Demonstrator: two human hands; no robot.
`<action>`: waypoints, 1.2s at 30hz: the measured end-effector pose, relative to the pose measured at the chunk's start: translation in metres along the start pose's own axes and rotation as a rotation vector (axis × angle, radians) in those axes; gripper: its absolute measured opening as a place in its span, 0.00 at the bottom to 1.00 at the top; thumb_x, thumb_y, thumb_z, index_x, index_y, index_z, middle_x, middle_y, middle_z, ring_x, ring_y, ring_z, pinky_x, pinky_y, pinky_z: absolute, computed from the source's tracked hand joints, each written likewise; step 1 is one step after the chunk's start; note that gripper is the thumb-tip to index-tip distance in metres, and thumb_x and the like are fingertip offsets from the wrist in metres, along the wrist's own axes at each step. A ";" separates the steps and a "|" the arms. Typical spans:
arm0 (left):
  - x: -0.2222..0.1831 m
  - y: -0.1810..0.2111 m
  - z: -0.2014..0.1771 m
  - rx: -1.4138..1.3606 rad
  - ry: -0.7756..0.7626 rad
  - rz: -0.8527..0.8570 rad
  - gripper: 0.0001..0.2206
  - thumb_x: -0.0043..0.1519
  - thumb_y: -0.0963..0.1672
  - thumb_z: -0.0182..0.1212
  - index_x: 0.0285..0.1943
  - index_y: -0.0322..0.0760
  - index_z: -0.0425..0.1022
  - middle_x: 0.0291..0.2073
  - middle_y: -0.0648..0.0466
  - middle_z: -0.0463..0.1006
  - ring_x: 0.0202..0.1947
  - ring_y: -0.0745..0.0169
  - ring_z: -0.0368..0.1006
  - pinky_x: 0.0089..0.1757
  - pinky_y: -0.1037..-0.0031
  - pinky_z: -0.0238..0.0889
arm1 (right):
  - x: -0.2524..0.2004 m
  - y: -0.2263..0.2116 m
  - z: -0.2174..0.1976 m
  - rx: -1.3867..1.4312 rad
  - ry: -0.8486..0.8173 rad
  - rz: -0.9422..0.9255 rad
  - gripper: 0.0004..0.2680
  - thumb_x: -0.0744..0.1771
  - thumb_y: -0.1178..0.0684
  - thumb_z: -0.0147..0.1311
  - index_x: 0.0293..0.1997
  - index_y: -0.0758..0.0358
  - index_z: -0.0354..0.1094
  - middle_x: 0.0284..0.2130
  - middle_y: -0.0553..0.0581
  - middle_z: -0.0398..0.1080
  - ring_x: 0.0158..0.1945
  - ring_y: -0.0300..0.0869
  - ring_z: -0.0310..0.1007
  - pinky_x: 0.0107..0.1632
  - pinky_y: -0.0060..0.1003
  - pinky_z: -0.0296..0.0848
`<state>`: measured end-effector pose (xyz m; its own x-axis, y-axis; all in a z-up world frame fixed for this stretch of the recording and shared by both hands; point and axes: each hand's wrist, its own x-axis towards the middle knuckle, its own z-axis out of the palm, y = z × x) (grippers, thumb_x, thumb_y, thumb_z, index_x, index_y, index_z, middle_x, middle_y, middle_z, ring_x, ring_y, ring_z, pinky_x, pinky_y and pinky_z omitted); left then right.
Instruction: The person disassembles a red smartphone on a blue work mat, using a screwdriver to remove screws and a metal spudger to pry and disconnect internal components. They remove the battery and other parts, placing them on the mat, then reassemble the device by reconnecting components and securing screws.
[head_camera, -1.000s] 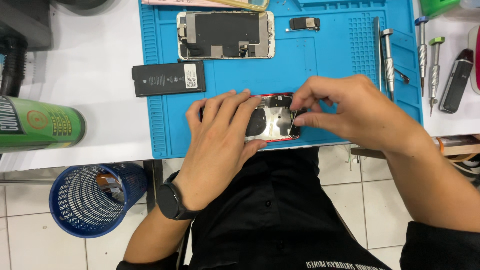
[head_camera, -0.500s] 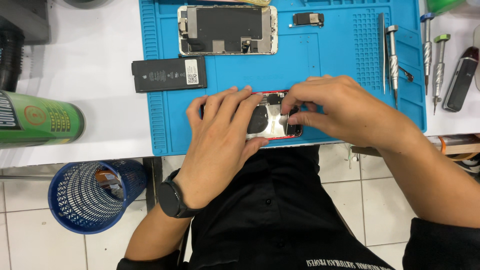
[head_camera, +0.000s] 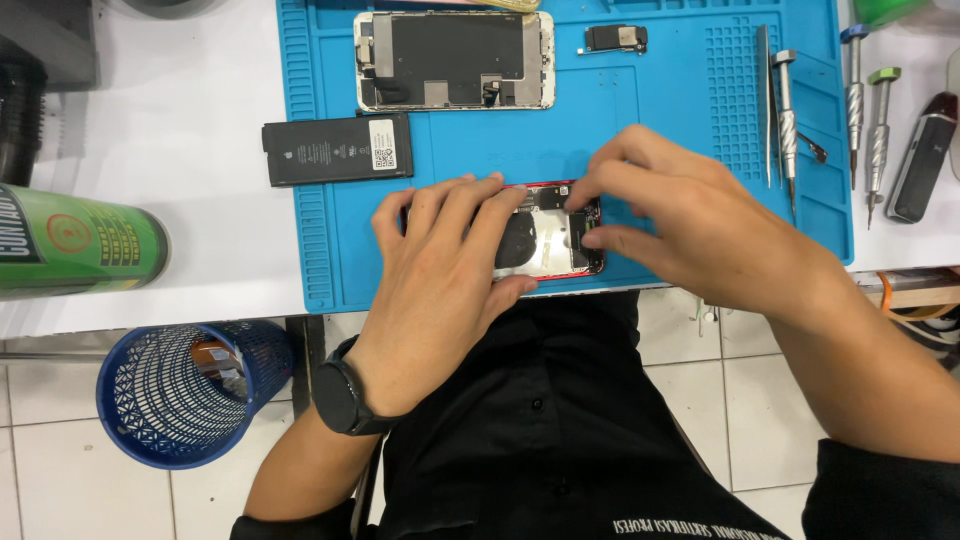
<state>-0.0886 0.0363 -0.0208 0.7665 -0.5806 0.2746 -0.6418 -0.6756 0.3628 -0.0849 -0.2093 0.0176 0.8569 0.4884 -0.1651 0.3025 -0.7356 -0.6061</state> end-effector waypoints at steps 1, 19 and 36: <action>0.000 -0.001 0.000 -0.014 -0.006 0.002 0.34 0.51 0.50 0.79 0.66 0.39 0.68 0.60 0.51 0.71 0.60 0.48 0.65 0.56 0.52 0.50 | -0.007 -0.003 -0.003 -0.061 0.103 -0.009 0.11 0.65 0.58 0.63 0.51 0.58 0.71 0.45 0.54 0.66 0.39 0.43 0.67 0.42 0.39 0.69; 0.028 -0.007 -0.007 -0.116 -0.153 0.082 0.38 0.49 0.48 0.81 0.66 0.31 0.65 0.48 0.44 0.67 0.44 0.42 0.66 0.41 0.58 0.57 | -0.038 -0.009 0.038 0.292 0.262 0.516 0.12 0.65 0.50 0.64 0.52 0.56 0.74 0.21 0.46 0.75 0.16 0.32 0.55 0.30 0.28 0.60; 0.026 0.015 -0.035 -0.508 -0.313 -0.090 0.38 0.59 0.44 0.70 0.76 0.30 0.52 0.50 0.45 0.64 0.45 0.45 0.69 0.42 0.62 0.66 | -0.036 -0.011 0.047 0.905 0.644 0.212 0.09 0.67 0.65 0.55 0.51 0.72 0.63 0.26 0.68 0.74 0.20 0.50 0.78 0.27 0.35 0.81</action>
<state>-0.0774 0.0267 0.0232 0.7240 -0.6893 -0.0244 -0.4228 -0.4715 0.7739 -0.1392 -0.1964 -0.0063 0.9896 -0.1316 -0.0588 -0.0641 -0.0367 -0.9973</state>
